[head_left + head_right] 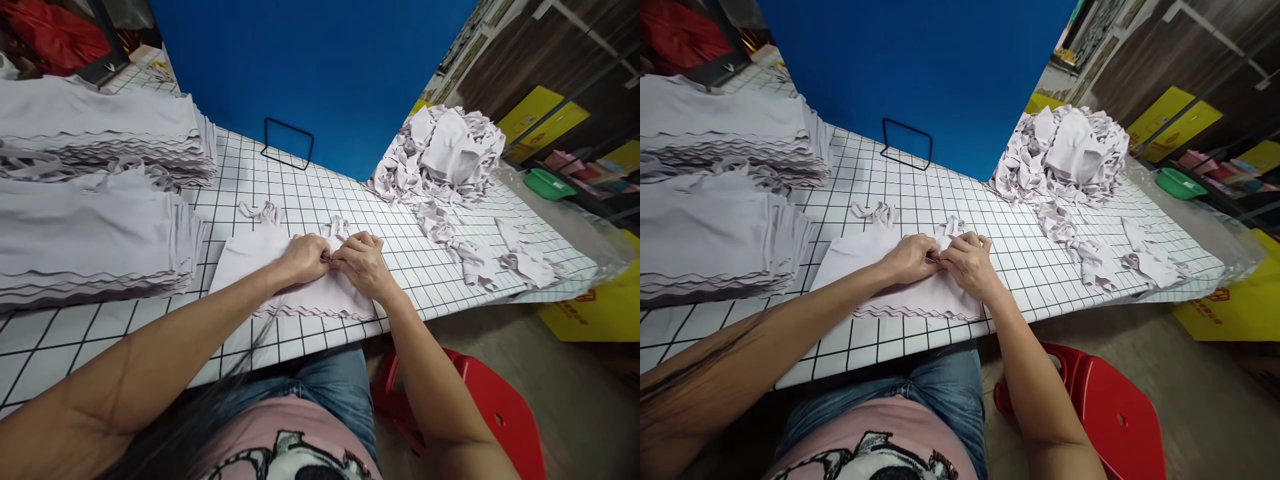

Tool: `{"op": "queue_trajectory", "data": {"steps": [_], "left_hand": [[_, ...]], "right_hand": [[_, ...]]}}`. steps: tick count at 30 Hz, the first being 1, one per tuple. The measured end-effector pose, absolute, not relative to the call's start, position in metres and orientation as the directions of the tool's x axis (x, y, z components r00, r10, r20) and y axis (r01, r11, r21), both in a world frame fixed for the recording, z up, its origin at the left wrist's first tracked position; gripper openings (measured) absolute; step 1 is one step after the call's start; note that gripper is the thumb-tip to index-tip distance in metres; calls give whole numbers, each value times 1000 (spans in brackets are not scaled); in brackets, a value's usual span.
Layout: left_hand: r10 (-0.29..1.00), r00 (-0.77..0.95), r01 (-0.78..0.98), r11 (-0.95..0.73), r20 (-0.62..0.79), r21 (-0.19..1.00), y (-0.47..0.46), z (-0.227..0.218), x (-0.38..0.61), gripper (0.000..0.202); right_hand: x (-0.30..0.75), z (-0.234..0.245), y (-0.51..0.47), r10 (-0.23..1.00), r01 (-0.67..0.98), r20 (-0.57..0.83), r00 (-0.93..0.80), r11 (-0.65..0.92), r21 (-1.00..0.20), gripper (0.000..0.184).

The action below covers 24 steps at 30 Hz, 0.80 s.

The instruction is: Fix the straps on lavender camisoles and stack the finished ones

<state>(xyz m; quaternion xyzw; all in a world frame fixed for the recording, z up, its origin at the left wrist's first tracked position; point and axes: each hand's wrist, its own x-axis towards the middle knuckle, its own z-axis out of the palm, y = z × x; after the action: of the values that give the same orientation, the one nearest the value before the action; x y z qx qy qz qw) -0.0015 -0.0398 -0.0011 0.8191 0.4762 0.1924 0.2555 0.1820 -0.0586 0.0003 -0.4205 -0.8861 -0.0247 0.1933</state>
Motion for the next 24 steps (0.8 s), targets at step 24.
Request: {"op": "queue_trajectory", "data": {"steps": [24], "left_hand": [[861,491,678,-472,130,564,-36,-11,-11,34]], "right_hand": [[186,19,75,937,617,291,-193,346,-707,27]]}}
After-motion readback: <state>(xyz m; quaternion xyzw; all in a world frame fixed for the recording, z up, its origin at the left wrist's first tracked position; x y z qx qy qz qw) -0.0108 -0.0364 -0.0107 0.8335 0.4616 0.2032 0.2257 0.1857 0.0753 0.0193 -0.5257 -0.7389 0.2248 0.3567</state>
